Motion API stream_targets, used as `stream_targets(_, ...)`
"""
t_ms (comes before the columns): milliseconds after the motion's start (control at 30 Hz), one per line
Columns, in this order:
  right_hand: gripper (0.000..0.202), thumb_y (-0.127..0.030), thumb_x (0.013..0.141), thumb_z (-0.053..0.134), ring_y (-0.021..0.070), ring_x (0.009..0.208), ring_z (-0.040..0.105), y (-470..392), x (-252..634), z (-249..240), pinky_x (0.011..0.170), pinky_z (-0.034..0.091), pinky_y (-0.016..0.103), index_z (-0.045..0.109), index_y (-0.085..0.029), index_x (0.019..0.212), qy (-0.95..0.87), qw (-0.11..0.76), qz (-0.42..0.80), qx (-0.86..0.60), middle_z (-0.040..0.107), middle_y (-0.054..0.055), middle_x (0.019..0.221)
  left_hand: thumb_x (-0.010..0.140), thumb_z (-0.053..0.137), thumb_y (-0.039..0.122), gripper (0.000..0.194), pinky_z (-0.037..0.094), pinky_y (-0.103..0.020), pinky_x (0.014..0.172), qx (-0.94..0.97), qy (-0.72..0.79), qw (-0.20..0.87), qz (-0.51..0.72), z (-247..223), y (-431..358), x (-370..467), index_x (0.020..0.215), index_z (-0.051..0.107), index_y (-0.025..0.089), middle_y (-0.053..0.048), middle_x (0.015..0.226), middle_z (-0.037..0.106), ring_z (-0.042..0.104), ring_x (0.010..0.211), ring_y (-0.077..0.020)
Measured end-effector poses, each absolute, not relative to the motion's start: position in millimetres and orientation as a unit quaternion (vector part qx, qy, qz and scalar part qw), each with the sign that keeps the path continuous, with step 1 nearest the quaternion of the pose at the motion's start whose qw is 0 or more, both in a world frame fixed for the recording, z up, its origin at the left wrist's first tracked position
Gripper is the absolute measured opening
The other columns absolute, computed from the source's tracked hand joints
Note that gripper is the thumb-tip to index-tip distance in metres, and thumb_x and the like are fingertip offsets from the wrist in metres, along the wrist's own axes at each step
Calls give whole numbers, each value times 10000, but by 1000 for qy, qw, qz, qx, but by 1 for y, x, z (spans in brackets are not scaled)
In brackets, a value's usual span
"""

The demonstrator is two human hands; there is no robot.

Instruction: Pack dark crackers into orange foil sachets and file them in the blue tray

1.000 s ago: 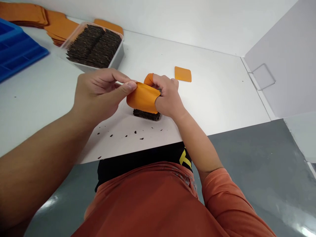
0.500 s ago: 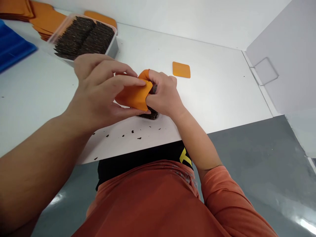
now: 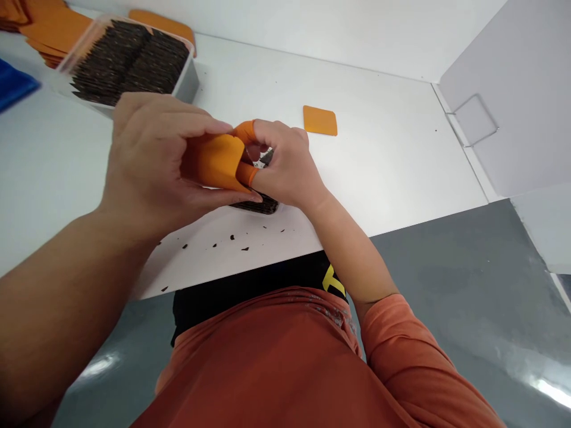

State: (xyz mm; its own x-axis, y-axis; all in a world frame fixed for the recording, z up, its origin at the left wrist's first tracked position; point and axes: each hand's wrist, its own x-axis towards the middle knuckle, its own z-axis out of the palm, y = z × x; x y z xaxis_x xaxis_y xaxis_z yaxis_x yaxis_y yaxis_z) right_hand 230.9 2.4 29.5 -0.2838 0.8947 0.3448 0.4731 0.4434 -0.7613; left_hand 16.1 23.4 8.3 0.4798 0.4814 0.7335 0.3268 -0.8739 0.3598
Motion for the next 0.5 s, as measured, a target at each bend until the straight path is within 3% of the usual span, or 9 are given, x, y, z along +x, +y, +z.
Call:
stream_targets(233, 68, -297, 934, 774, 169, 873, 642, -2, 228, 36, 975, 583, 387, 710, -273, 930, -756, 405, 252, -448, 633, -26, 827, 587, 1073, 713, 940, 461, -537, 1122, 826, 273, 80, 487, 17, 18, 15, 1328, 713, 258, -89, 1282, 758, 647, 1203, -346)
stream_targets(500, 259, -542, 1068, 682, 172, 1001, 697, 0, 237, 40, 1058, 559, 420, 763, -296, 1053, -780, 415, 207, -420, 730, -13, 1017, 518, 1028, 852, 1058, 523, -501, 978, 762, 354, 201, 503, 12, 15, 16, 1295, 699, 214, -115, 1305, 639, 595, 1112, -297)
